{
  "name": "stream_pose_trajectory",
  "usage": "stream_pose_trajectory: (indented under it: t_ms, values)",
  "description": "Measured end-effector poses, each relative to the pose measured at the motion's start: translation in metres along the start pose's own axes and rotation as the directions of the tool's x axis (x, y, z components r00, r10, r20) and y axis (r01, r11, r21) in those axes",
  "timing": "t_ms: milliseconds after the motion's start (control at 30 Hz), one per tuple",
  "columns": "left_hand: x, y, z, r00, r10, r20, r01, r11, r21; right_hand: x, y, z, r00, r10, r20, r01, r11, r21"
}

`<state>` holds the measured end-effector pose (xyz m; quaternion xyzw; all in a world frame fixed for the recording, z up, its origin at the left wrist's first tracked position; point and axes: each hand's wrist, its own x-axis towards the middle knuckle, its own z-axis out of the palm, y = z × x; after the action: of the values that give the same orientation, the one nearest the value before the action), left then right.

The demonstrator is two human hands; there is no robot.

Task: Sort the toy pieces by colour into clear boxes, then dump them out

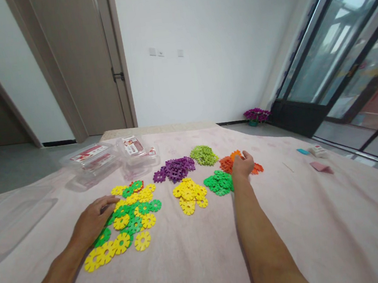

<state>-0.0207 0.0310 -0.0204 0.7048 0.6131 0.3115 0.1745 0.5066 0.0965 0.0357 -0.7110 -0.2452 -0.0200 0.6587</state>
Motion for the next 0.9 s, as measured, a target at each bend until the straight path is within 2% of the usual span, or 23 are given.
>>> stream_pose_trajectory:
  t_ms: [100, 167, 233, 300, 333, 400, 433, 500, 533, 567, 633, 667, 733, 800, 900]
  values:
    - [0.000, -0.001, 0.001, 1.000, -0.005, -0.006, 0.005, 1.000, -0.004, 0.005, -0.001, -0.010, 0.999, -0.030, -0.030, 0.028, 0.999, -0.037]
    - [0.000, -0.002, 0.001, 1.000, -0.007, -0.013, 0.007, 1.000, -0.008, 0.000, -0.011, -0.009, 0.998, -0.071, -0.002, 0.070, 0.997, -0.039]
    - [-0.001, -0.002, 0.001, 1.000, -0.002, -0.013, 0.002, 1.000, -0.015, -0.015, -0.026, -0.001, 0.987, -0.127, 0.096, 0.129, 0.992, -0.006]
    - [-0.001, 0.000, 0.001, 1.000, 0.005, -0.013, -0.006, 1.000, -0.020, -0.041, -0.044, 0.012, 0.942, -0.204, 0.266, 0.194, 0.979, 0.063]
    - [-0.002, 0.001, 0.000, 1.000, 0.005, -0.016, -0.006, 1.000, -0.019, -0.058, -0.052, 0.019, 0.890, -0.251, 0.381, 0.228, 0.968, 0.106]
    - [-0.002, 0.004, -0.001, 1.000, 0.002, -0.025, -0.002, 1.000, -0.007, -0.099, -0.067, 0.028, 0.722, -0.355, 0.594, 0.318, 0.933, 0.170]
    - [-0.002, 0.006, -0.001, 1.000, 0.000, -0.030, 0.000, 1.000, 0.000, -0.122, -0.073, 0.031, 0.615, -0.418, 0.669, 0.383, 0.900, 0.211]
    - [-0.002, 0.007, -0.002, 0.999, 0.001, -0.033, -0.001, 1.000, 0.009, -0.167, -0.081, 0.033, 0.346, -0.528, 0.776, 0.480, 0.810, 0.337]
    - [-0.002, 0.008, -0.002, 0.999, 0.002, -0.032, -0.001, 1.000, 0.009, -0.188, -0.083, 0.032, 0.227, -0.555, 0.800, 0.500, 0.771, 0.393]
    - [-0.002, 0.007, -0.002, 0.999, 0.001, -0.032, 0.000, 1.000, 0.006, -0.206, -0.085, 0.032, 0.125, -0.567, 0.814, 0.513, 0.740, 0.436]
    - [-0.002, 0.007, -0.001, 1.000, -0.002, -0.030, 0.002, 1.000, 0.000, -0.235, -0.087, 0.031, -0.037, -0.563, 0.825, 0.546, 0.680, 0.489]
    - [-0.002, 0.007, -0.001, 1.000, -0.001, -0.029, 0.001, 1.000, -0.004, -0.245, -0.089, 0.032, -0.094, -0.560, 0.823, 0.565, 0.651, 0.507]
    - [-0.002, 0.006, -0.001, 1.000, 0.008, -0.027, -0.008, 1.000, -0.007, -0.258, -0.091, 0.036, -0.168, -0.549, 0.819, 0.610, 0.595, 0.524]
    - [-0.002, 0.007, 0.000, 0.999, 0.015, -0.032, -0.015, 1.000, -0.009, -0.265, -0.093, 0.040, -0.215, -0.535, 0.817, 0.657, 0.540, 0.527]
    - [-0.002, 0.006, 0.000, 0.999, 0.010, -0.047, -0.010, 1.000, -0.009, -0.268, -0.096, 0.040, -0.256, -0.535, 0.805, 0.701, 0.471, 0.536]
